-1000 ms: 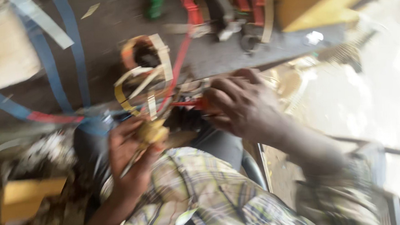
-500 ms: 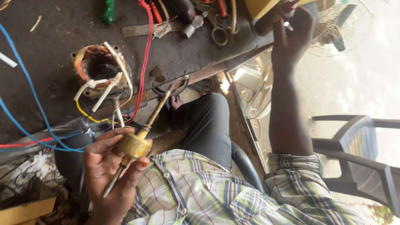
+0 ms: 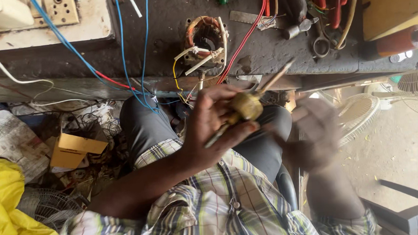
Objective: The person disassembles and reassembles a small electric motor, likely from a fan. They use a screwdriver to remove screws from the end cap, separate the rotor from the stator, and then reassemble the components. The person also handles a small brass-colored cylindrical part and a screw.
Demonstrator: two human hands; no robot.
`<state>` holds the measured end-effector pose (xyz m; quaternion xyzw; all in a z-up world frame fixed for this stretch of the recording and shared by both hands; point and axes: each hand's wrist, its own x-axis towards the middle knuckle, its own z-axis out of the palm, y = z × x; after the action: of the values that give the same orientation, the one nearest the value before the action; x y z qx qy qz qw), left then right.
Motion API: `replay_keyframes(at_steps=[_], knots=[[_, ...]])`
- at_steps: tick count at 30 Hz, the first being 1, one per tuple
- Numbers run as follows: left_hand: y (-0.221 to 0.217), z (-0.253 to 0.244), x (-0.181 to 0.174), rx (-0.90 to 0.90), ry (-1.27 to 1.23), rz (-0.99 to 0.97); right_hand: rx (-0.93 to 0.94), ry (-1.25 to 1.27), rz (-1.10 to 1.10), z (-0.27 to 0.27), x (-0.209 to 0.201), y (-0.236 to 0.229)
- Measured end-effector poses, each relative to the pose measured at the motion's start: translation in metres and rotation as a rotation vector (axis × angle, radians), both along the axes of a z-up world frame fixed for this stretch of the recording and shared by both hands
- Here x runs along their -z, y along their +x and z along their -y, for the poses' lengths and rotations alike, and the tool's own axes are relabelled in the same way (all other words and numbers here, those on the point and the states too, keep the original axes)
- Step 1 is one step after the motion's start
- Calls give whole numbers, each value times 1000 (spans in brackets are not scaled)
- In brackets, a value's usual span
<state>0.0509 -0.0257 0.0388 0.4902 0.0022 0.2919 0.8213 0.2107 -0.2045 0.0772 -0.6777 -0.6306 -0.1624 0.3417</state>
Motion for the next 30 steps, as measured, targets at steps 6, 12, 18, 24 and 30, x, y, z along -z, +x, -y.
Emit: replay_keyframes(at_steps=[6, 12, 18, 24, 30], knots=[[11, 6, -25, 81, 26, 48, 32, -171, 316, -51, -61, -31], [0, -18, -53, -24, 496, 17, 11, -125, 382, -51, -67, -15], [-26, -118, -40, -259, 923, -91, 124, 24, 325, -43, -66, 10], [-3, -179, -13, -207, 1171, -334, 169, 65, 145, -47, -61, 18], [19, -178, 2, -1, 1243, -468, 214, 79, 150, -49, -61, 25]])
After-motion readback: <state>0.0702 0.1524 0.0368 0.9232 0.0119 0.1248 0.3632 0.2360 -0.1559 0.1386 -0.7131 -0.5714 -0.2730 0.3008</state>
